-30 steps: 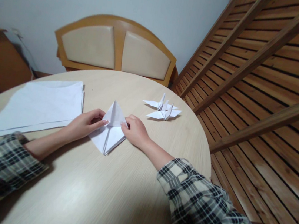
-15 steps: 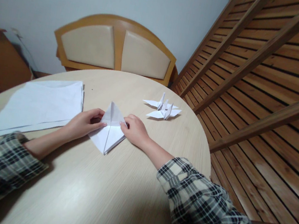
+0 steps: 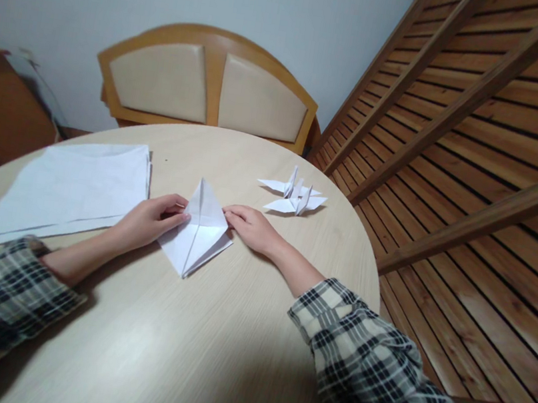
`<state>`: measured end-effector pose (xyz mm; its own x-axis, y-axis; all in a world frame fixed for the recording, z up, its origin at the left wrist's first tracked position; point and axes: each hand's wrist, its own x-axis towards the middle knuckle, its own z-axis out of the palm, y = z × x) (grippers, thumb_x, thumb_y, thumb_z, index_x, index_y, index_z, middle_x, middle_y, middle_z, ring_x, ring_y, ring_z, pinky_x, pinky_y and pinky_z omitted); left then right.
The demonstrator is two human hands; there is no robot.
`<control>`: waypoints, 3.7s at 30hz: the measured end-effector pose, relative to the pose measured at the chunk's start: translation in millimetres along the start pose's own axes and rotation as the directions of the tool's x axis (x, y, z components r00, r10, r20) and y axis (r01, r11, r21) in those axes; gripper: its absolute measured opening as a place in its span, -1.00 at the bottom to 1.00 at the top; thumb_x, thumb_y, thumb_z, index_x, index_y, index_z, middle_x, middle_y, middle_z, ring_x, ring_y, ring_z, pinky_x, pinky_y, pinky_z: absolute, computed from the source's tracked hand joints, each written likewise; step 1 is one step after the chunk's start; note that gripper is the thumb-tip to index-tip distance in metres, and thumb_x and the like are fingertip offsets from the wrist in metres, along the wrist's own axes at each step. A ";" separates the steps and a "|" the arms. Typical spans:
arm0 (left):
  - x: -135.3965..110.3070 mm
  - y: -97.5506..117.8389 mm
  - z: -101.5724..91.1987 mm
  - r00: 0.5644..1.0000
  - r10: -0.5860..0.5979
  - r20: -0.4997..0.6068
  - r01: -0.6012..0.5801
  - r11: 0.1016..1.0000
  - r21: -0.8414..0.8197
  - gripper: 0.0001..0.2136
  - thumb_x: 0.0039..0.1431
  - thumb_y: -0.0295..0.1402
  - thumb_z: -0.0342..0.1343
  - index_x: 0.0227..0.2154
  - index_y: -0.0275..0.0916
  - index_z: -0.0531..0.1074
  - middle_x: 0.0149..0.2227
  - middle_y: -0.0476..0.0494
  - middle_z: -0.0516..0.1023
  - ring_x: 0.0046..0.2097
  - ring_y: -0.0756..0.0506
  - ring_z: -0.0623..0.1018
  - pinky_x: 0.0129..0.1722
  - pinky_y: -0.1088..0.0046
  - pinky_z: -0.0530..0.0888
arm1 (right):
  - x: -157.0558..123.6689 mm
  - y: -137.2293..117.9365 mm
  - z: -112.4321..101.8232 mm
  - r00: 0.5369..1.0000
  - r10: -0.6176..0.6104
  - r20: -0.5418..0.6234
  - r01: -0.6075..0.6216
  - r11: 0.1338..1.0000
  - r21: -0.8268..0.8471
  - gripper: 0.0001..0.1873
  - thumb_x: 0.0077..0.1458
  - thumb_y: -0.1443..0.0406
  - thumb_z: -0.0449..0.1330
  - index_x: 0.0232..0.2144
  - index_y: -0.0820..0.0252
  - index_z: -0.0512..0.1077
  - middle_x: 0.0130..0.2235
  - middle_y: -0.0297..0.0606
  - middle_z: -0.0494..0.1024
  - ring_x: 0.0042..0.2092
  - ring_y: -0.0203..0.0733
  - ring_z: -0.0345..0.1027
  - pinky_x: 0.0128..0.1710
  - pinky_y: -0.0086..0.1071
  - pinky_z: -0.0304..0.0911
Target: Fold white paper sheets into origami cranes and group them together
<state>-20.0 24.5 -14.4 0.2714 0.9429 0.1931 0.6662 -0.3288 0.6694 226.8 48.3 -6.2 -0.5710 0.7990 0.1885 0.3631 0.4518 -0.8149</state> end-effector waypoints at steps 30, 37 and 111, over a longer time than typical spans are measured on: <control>-1.1 7.1 -1.3 1.000 0.005 -0.008 -0.004 0.999 0.039 -0.81 0.18 -0.24 0.05 -0.21 -0.19 0.41 -0.35 -0.08 0.63 -0.34 -0.12 0.56 -0.35 0.37 0.38 | 5.7 -0.6 21.9 0.993 -0.031 -0.114 -0.009 0.942 -0.336 -0.92 0.05 0.34 0.25 -0.44 0.21 0.40 -0.36 -0.33 0.36 -0.30 -0.27 0.27 -0.24 -0.39 0.16; -1.7 7.8 -1.0 1.000 0.021 0.010 -0.021 0.999 0.036 -0.82 0.18 -0.24 0.05 -0.24 -0.20 0.42 -0.37 -0.07 0.61 -0.35 -0.10 0.55 -0.35 0.38 0.38 | 5.3 1.2 20.8 0.993 -0.044 -0.110 0.009 0.951 -0.308 -0.94 0.02 0.35 0.25 -0.42 0.22 0.41 -0.35 -0.32 0.36 -0.30 -0.27 0.27 -0.25 -0.38 0.17; -3.8 -2.9 6.7 0.910 0.391 0.138 -0.413 0.882 0.228 -0.66 0.30 -0.47 -0.12 0.05 -0.23 0.42 0.10 -0.24 0.51 0.14 -0.16 0.45 0.14 0.05 0.38 | -22.9 -12.9 -28.4 0.959 -0.100 0.267 0.176 0.945 -0.277 -0.41 -0.09 0.58 0.16 0.01 0.09 0.46 -0.02 -0.19 0.45 0.04 -0.10 0.30 0.14 -0.15 0.17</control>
<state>-18.3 21.5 -21.8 0.6032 0.7223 0.3384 0.6334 -0.6916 0.3472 256.1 35.5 15.5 -0.7800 0.6149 0.1163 0.4466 0.6771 -0.5849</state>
